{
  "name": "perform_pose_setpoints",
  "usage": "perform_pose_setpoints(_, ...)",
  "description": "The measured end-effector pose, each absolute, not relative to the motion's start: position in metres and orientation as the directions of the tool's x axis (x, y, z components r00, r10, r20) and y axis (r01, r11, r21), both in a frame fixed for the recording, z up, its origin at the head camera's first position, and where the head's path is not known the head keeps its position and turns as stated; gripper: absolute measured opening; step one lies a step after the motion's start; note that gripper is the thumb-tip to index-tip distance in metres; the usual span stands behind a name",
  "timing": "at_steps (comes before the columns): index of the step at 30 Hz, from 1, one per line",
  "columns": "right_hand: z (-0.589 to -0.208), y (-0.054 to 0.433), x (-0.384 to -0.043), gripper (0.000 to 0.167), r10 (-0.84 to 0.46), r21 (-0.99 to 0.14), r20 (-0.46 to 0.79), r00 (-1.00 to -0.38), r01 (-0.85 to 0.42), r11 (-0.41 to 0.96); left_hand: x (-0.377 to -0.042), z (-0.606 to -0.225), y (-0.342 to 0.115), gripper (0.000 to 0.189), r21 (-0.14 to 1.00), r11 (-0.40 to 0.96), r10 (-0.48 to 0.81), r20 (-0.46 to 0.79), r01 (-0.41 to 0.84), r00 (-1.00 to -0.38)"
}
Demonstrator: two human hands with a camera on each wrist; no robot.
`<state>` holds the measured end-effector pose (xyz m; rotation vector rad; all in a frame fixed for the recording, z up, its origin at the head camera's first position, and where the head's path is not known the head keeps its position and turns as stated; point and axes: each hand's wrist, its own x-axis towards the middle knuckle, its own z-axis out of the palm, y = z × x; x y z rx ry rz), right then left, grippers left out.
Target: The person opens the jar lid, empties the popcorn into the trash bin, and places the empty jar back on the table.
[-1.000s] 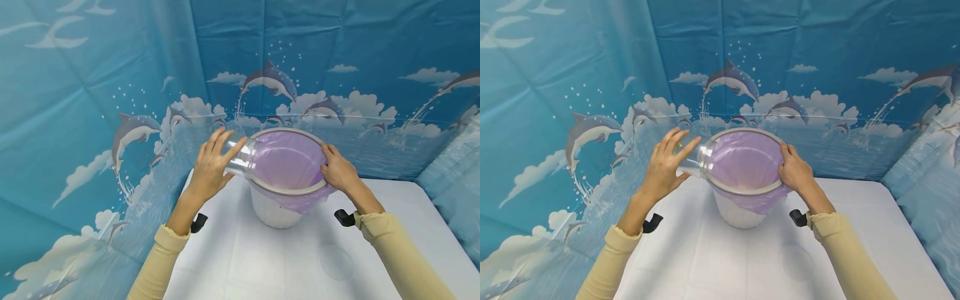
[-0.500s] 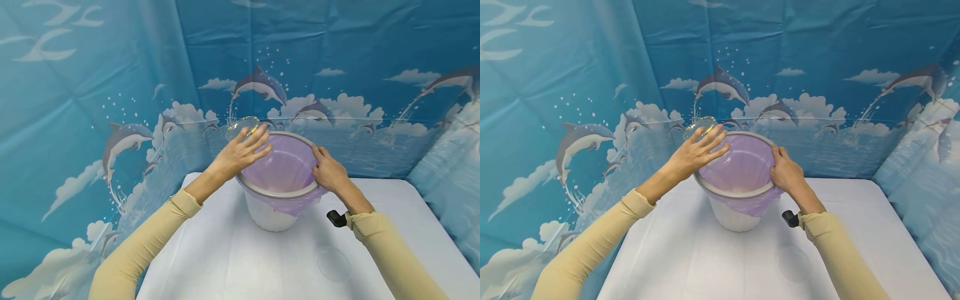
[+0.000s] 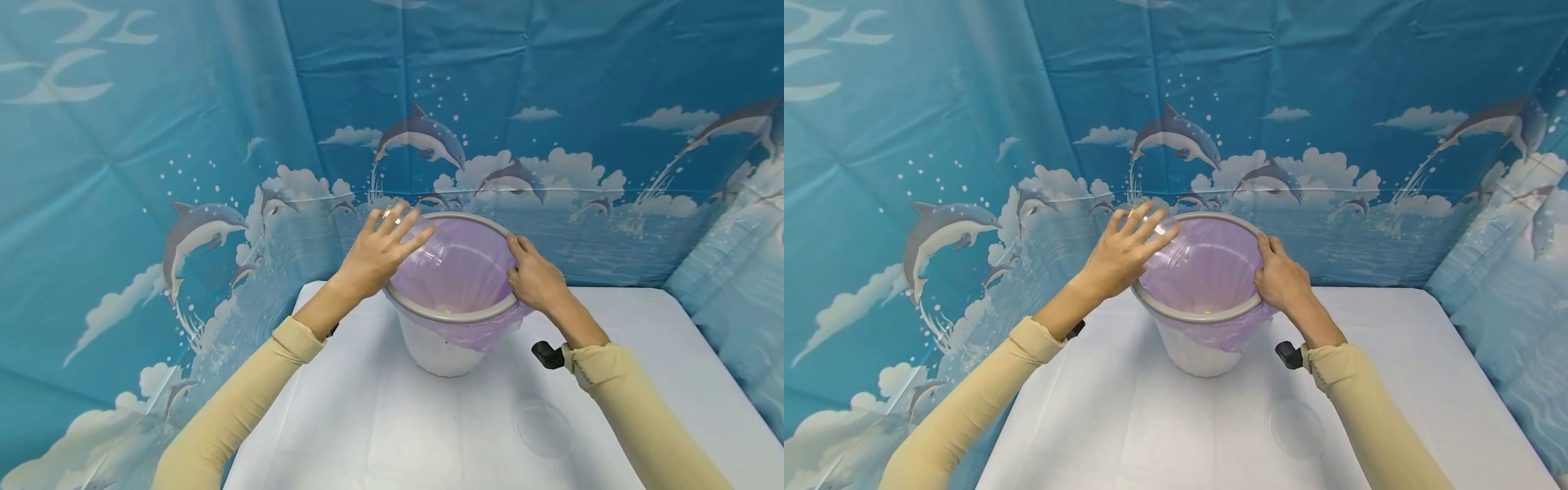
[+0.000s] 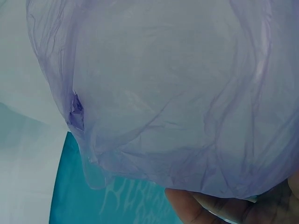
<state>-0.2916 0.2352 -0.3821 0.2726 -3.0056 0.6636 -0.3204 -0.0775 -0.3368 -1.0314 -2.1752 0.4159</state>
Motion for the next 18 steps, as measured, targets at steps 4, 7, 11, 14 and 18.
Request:
perform_pose_setpoints(4,-0.382,0.234,-0.292,0.069,-0.164,-0.414,0.09,-0.982,-0.187,0.891,-0.311,-0.34,-0.095,0.104,-0.179,0.769,0.557,0.659,0.614,-0.505)
perform_pose_setpoints(7,-0.382,0.232,-0.293,0.068,-0.163,-0.416,0.088,-0.983,-0.185,0.89,-0.29,-0.348,-0.118,0.107,0.158,0.736,0.361,0.732,0.658,-0.578)
perform_pose_setpoints(11,-0.382,0.232,-0.294,0.068,-0.154,-0.416,0.084,-0.984,-0.175,0.892,-0.247,-0.374,-0.148,0.108,0.497,0.582,0.17,0.7,0.644,-0.694)
perform_pose_setpoints(14,-0.382,0.233,-0.295,0.069,-0.15,-0.415,0.08,-0.985,-0.17,0.894,-0.21,-0.402,-0.166,0.109,0.653,0.487,0.082,0.627,0.581,-0.774)
perform_pose_setpoints(18,-0.383,0.235,-0.295,0.07,-0.149,-0.415,0.075,-0.986,-0.166,0.894,-0.17,-0.445,-0.176,0.111,0.762,0.45,0.032,0.507,0.465,-0.861)
